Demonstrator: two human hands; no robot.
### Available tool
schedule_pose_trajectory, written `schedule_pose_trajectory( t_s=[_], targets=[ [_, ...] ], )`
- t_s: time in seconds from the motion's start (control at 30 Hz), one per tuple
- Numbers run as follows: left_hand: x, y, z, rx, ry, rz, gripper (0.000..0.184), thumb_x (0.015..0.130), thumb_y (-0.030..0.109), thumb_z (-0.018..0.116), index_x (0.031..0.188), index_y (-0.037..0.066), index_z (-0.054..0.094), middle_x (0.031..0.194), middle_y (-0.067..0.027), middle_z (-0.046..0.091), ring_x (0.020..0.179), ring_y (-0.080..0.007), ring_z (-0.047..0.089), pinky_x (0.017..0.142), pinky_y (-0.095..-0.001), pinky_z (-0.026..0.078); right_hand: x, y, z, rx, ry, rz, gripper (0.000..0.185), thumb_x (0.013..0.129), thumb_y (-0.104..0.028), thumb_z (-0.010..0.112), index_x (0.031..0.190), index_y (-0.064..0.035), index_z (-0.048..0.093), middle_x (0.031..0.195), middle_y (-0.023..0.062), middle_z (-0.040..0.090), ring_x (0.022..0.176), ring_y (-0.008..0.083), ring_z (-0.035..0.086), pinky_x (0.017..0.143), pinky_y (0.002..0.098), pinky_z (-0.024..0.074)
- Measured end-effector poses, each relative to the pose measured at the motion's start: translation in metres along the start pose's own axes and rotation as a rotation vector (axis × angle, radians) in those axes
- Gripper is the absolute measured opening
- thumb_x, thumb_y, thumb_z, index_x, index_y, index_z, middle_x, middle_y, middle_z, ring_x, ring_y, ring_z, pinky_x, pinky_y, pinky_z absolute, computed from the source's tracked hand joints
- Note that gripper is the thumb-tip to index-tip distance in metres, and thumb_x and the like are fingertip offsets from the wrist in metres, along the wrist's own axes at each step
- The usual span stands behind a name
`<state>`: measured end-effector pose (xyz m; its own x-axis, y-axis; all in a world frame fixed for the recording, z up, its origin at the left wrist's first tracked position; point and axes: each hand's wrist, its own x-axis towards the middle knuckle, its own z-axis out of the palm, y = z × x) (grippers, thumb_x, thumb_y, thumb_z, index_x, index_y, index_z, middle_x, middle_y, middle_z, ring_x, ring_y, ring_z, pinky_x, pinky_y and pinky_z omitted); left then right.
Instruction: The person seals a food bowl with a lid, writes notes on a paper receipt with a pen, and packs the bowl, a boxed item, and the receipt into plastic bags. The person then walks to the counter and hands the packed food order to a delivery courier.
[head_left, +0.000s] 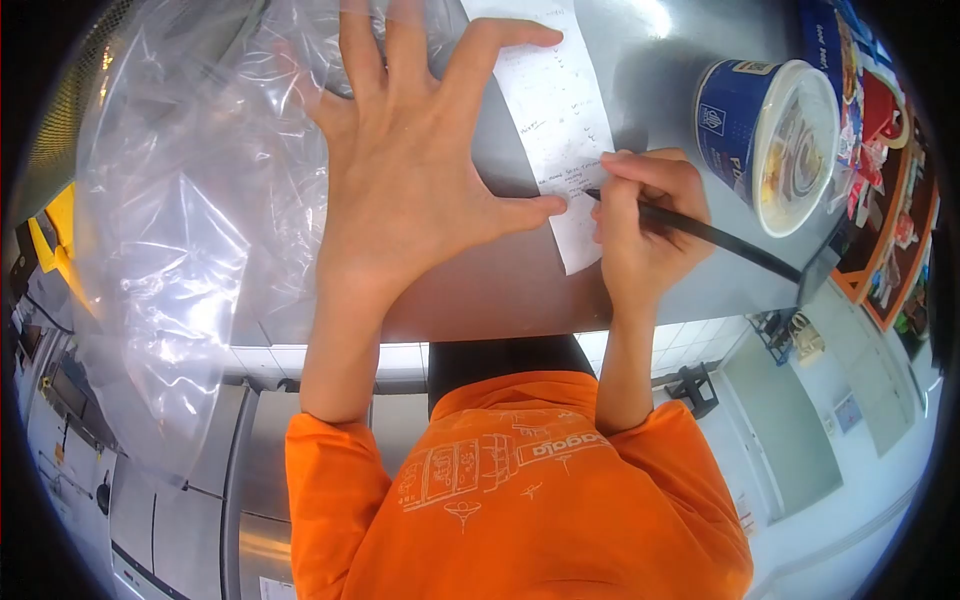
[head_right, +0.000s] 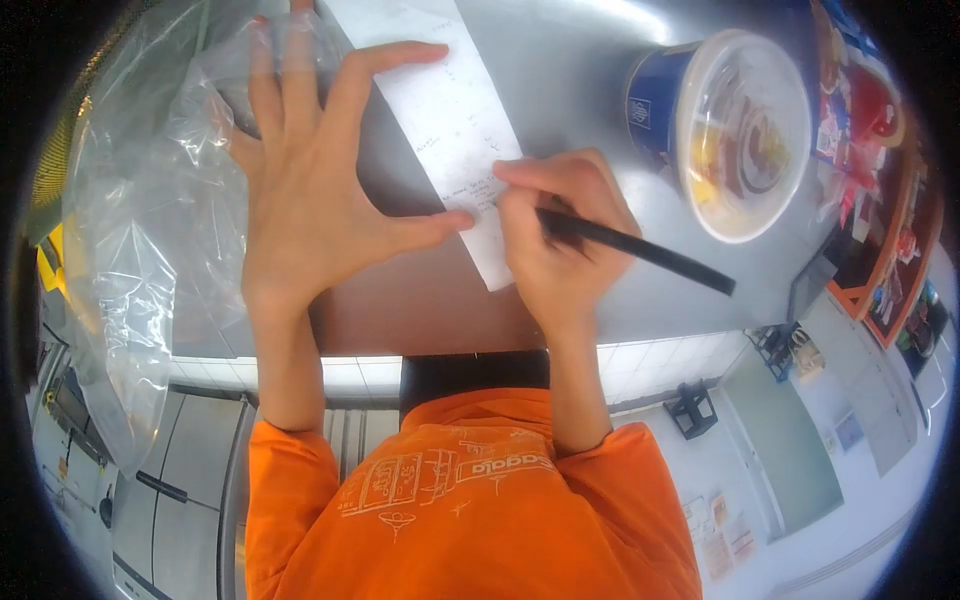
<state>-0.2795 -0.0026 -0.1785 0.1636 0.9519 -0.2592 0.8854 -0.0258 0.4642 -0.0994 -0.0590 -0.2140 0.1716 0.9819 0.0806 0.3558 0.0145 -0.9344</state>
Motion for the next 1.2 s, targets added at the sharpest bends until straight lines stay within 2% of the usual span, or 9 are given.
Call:
schedule_pose_trajectory(
  t_s=[0.13,0.3,0.47,0.57,0.67,0.77,0.87,0.97,1.2],
  targets=[
    [0.000,0.000,0.013,-0.023,0.152,0.110,0.092,0.048,0.046,0.090,0.131,0.032,0.054,0.163,-0.0219,0.009,0.148,-0.0496,0.003,0.107,-0.0769,0.007,0.001,-0.001,-0.005,0.195,0.085,0.039,0.019,0.080,0.015,0.060,0.089,-0.0016,0.065,0.080,0.0056,0.057,0.061,0.0086,0.052,0.053,0.0210,0.0397],
    [0.001,0.001,0.013,-0.075,0.132,0.105,0.095,0.045,0.050,0.091,0.131,0.038,0.053,0.163,-0.0213,0.003,0.149,-0.0459,-0.007,0.106,-0.0798,0.002,-0.013,0.012,-0.019,0.041,0.160,-0.298,0.014,0.093,0.009,0.053,0.100,-0.0031,0.050,0.075,0.0062,0.049,0.048,0.0086,0.045,0.043,0.0236,0.0359],
    [-0.009,0.001,-0.004,-0.096,0.084,0.097,0.101,0.043,0.052,0.091,0.134,0.034,0.052,0.164,-0.0223,-0.004,0.149,-0.0487,-0.011,0.105,-0.0793,-0.002,-0.048,0.005,-0.090,-0.162,0.333,-0.022,0.031,0.090,0.001,0.060,0.120,-0.0035,0.055,0.076,0.0069,0.058,0.059,0.0094,0.050,0.054,0.0245,0.0392],
    [-0.013,0.005,-0.008,-0.087,0.066,0.087,0.102,0.044,0.054,0.091,0.136,0.034,0.051,0.164,-0.0218,-0.004,0.148,-0.0492,-0.011,0.107,-0.0778,-0.003,-0.032,-0.007,-0.143,-0.321,0.320,0.308,0.048,0.092,-0.005,0.062,0.136,-0.0056,0.040,0.064,0.0012,0.050,0.053,0.0135,0.047,0.057,0.0251,0.0414],
    [-0.016,0.002,-0.004,-0.112,0.148,0.141,0.101,0.044,0.053,0.092,0.136,0.036,0.052,0.165,-0.0196,-0.005,0.149,-0.0484,-0.009,0.108,-0.0768,-0.003,-0.025,0.005,-0.182,-0.526,0.224,0.279,0.061,0.087,-0.013,0.070,0.138,-0.0045,0.036,0.059,0.0009,0.052,0.049,0.0190,0.049,0.058,0.0332,0.0453],
    [-0.029,0.015,-0.020,-0.138,0.260,0.101,0.087,0.056,0.046,0.090,0.135,0.031,0.054,0.162,-0.0170,0.018,0.149,-0.0417,0.014,0.113,-0.0688,0.016,-0.017,0.005,-0.196,-0.592,0.204,0.394,0.065,0.085,-0.019,0.073,0.139,-0.0054,0.039,0.075,0.0069,0.060,0.065,0.0236,0.057,0.067,0.0387,0.0482],
    [-0.025,0.003,-0.016,-0.449,0.552,0.165,0.058,0.077,0.026,0.079,0.131,0.021,0.058,0.145,-0.0121,0.051,0.133,-0.0312,0.047,0.110,-0.0508,0.034,0.007,0.013,-0.197,-0.685,0.382,-0.043,0.065,0.084,-0.026,0.074,0.138,-0.0066,0.044,0.106,0.0136,0.061,0.098,0.0279,0.058,0.084,0.0426,0.0467],
    [-0.047,0.025,-0.053,-0.122,0.733,0.026,0.034,0.086,0.008,0.066,0.119,0.014,0.066,0.117,-0.0065,0.070,0.105,-0.0248,0.066,0.095,-0.0368,0.046,0.047,-0.019,-0.186,-0.454,0.156,-0.240,0.069,0.081,-0.032,0.078,0.137,-0.0076,0.048,0.131,0.0177,0.049,0.123,0.0350,0.044,0.101,0.0457,0.0378],
    [-0.108,0.073,-0.135,-0.364,0.904,0.054,0.021,0.099,0.006,0.052,0.113,0.005,0.068,0.108,-0.0062,0.070,0.090,-0.0124,0.066,0.066,-0.0239,0.055,0.102,-0.057,-0.133,-0.591,-0.236,-0.265,0.081,0.068,-0.060,0.078,0.137,-0.0260,0.052,0.150,0.0176,0.035,0.139,0.0466,0.026,0.108,0.0713,0.0193]
  ],
)
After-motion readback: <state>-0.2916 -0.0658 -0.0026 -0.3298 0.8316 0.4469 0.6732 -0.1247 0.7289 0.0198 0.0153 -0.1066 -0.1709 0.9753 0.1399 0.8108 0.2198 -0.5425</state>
